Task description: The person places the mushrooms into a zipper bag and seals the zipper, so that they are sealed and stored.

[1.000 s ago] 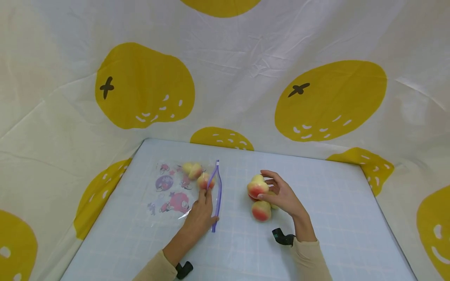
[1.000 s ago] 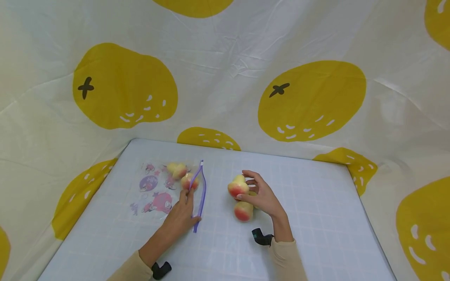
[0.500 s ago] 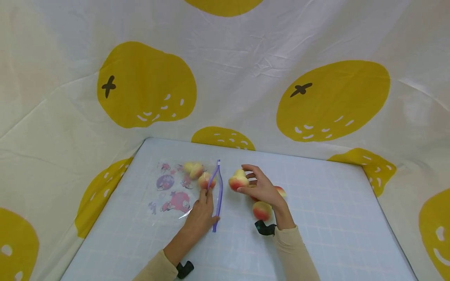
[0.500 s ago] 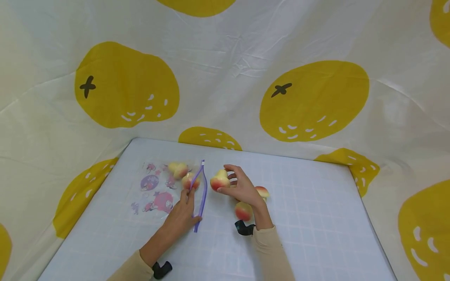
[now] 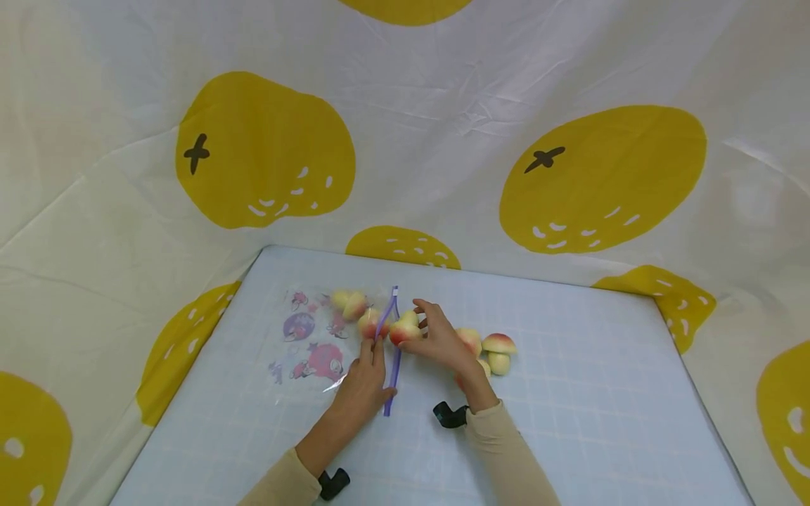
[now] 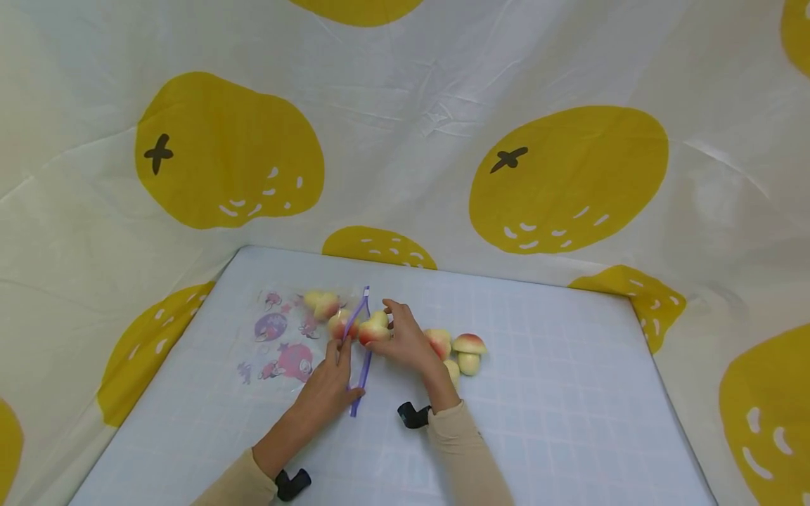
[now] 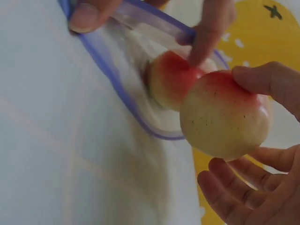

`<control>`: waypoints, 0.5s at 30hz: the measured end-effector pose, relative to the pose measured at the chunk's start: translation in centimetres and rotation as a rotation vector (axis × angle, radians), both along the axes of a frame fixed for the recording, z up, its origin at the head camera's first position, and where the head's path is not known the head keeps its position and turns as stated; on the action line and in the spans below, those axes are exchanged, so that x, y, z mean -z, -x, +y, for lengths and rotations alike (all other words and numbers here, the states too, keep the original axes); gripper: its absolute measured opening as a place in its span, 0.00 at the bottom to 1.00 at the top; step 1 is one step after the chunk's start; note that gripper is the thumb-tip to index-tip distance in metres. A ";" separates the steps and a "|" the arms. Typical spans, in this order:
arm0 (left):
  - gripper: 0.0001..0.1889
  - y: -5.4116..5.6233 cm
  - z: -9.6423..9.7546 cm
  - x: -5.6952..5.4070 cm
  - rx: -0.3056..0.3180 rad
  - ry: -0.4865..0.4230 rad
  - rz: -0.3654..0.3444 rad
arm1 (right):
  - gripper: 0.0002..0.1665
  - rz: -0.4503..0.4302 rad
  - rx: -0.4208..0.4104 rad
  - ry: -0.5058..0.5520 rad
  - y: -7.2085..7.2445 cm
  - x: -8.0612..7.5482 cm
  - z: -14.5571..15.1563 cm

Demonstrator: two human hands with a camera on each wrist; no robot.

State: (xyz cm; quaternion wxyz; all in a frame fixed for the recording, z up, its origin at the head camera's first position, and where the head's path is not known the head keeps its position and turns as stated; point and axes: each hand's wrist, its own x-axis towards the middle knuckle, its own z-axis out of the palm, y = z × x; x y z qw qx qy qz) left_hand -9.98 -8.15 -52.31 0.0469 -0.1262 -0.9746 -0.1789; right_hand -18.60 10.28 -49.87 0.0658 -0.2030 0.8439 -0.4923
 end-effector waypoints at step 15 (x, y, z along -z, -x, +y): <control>0.56 -0.2 0.1 -0.1 -0.009 0.070 -0.013 | 0.52 0.005 -0.036 0.023 0.1 2.9 -1.7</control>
